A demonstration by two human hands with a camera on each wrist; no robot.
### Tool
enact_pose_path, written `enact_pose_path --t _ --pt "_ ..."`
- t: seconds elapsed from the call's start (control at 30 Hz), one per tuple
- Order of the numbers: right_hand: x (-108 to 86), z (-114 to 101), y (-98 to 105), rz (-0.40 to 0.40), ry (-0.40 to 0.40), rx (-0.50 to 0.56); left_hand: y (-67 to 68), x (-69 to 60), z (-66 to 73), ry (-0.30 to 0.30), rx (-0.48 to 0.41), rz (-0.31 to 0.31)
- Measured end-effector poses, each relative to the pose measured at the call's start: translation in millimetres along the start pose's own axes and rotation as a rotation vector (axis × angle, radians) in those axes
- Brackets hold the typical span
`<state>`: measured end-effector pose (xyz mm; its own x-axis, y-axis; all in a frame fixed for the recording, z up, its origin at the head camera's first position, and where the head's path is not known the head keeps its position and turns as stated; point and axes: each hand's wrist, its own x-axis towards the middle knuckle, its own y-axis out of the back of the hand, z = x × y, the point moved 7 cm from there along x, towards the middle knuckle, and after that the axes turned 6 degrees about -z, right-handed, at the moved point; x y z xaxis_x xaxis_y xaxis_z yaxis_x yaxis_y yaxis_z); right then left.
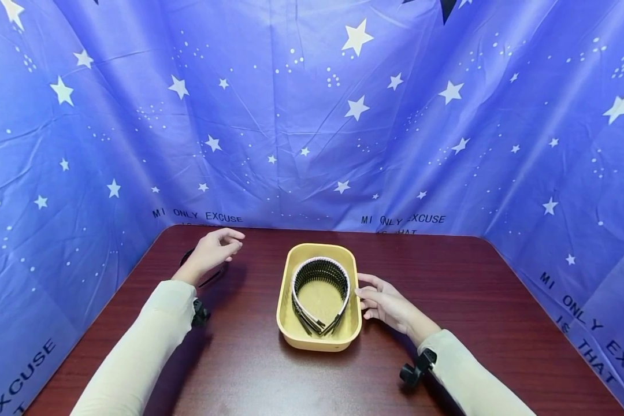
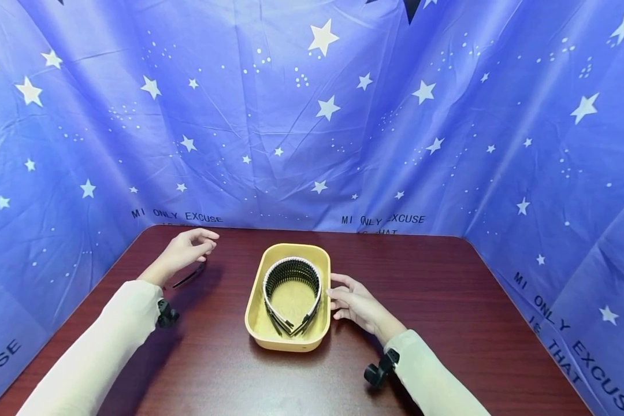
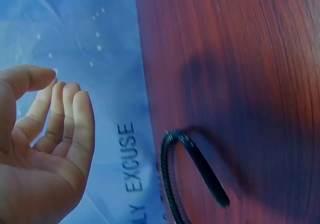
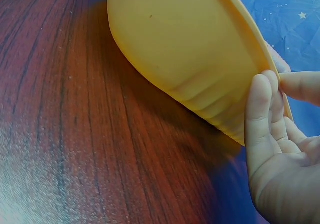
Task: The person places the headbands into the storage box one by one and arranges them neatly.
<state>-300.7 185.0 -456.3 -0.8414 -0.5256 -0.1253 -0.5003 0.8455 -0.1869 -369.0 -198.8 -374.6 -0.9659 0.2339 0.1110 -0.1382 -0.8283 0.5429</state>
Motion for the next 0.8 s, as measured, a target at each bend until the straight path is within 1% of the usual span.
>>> enact_pose_path --t 0.2,0.33,0.53,0.63,0.73,0.8 --pt "0.0 -1.0 -0.7 -0.004 0.002 -0.002 16.5 -1.1 -18.4 0.032 -0.016 0.048" --pt "-0.5 -1.4 -0.9 -0.009 0.004 -0.002 25.2 -4.3 -25.3 0.054 0.011 0.068" --pt "-0.8 -1.6 -1.9 -0.009 0.004 0.001 35.5 -10.9 -33.4 0.087 0.051 0.08" --pt "-0.9 -1.6 -2.2 -0.006 0.003 0.004 42.6 -13.4 -38.3 0.098 0.094 0.108" --pt "-1.1 -1.4 -2.0 -0.003 0.002 0.005 51.9 -15.1 -44.8 0.111 0.188 0.155" --pt "-1.1 -1.3 -1.4 -0.001 0.0 0.006 58.4 -16.0 -50.0 0.121 0.229 0.19"
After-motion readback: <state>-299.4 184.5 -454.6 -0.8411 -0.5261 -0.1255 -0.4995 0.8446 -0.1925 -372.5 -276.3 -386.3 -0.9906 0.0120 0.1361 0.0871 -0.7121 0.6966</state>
